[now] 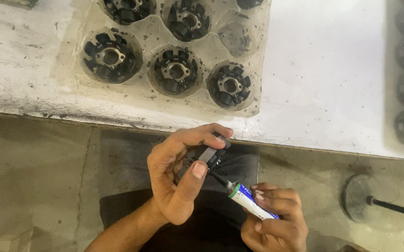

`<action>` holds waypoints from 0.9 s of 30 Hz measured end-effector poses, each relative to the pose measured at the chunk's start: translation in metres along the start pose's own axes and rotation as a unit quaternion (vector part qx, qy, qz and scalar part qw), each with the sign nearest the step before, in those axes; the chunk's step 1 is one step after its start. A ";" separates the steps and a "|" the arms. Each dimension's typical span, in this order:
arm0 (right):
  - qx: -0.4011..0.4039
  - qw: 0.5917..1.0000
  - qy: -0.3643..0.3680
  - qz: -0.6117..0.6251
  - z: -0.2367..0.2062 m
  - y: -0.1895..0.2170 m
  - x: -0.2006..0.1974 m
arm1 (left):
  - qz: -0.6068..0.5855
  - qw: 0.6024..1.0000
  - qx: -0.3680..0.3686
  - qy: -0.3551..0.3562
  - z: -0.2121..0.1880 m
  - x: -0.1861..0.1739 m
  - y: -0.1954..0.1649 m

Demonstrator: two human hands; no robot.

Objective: The person holds a black rotor-like component in one hand and a glue tube in the other, squeezing adhesive onto the component's surface. They place the treated component into a plastic tray with similar parts, occasionally wipe the tube or hands with a cloth, and pick up the next component to repeat the process.

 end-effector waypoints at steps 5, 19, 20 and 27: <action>-0.002 1.000 0.002 -0.001 0.000 -0.002 -0.001 | 0.005 1.000 -0.011 -0.010 -0.001 -0.003 0.004; 0.056 0.998 -0.005 -0.029 0.003 0.000 0.005 | -0.371 0.909 -0.030 -0.187 -0.007 0.003 0.036; 0.059 0.997 -0.041 -0.027 0.004 0.000 0.008 | -0.389 0.897 -0.043 -0.203 -0.008 0.006 0.038; 0.010 0.995 -0.103 -0.011 0.006 -0.006 0.016 | -0.460 0.852 -0.094 -0.233 -0.009 0.017 0.046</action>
Point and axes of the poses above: each hand's wrist, its own z-axis towards the middle knuckle, its own x-axis out of the palm, y = z × x, the point moved 3 cm from there along z, towards the middle knuckle, and after that the axes turned 15 degrees about y, right-handed, at the moved point
